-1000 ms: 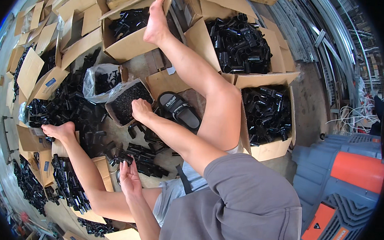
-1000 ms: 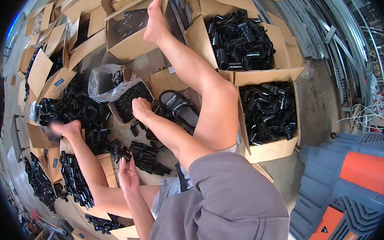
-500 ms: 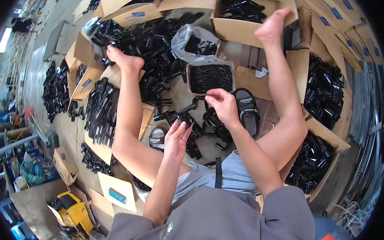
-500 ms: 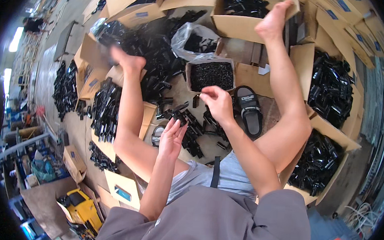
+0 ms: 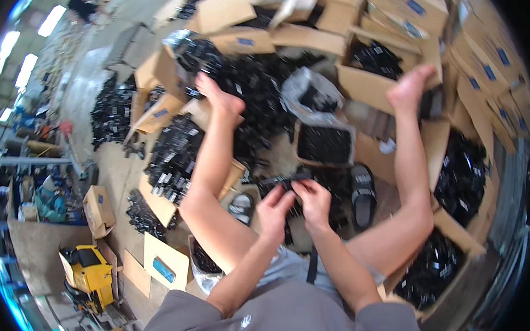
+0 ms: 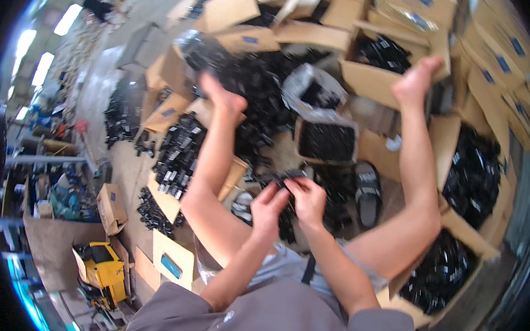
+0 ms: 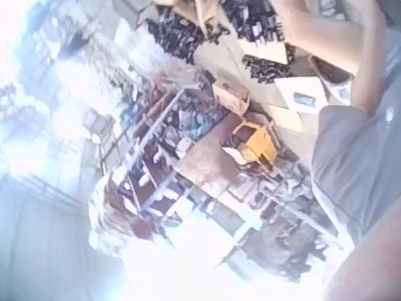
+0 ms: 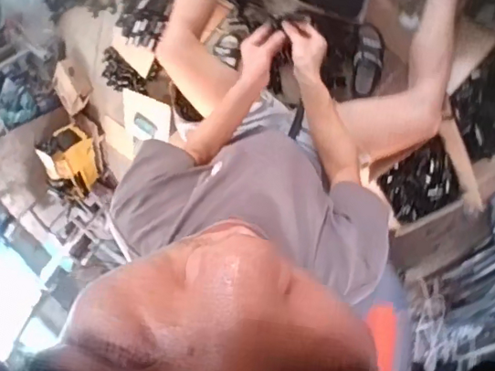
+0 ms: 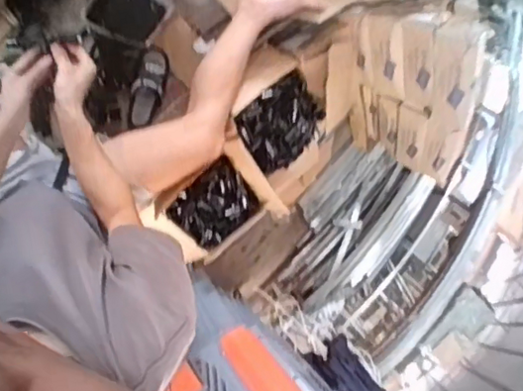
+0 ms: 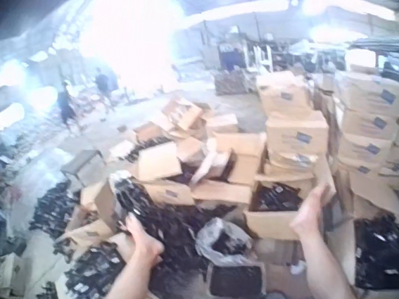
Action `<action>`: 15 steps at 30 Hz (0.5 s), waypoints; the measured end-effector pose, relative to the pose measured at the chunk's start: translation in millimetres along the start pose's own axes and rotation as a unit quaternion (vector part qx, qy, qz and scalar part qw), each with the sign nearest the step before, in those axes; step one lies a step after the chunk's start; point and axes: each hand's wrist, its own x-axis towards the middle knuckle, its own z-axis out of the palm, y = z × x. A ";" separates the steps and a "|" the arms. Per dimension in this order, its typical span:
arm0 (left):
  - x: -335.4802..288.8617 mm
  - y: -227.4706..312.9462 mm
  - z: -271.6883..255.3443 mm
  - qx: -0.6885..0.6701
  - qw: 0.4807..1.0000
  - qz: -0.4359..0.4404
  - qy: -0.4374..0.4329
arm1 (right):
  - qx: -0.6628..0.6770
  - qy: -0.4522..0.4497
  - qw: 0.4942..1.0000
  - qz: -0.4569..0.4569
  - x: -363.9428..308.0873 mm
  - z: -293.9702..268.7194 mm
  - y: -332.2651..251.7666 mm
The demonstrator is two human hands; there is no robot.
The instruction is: The person sits on the floor and assembles black plastic components by hand, selecting screws from a container and inserting them into the parts.
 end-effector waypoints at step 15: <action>4.2 -11.5 -1.4 0.001 0.999 0.053 0.000 | -0.029 -0.007 1.000 -0.006 -4.3 -9.3 0.2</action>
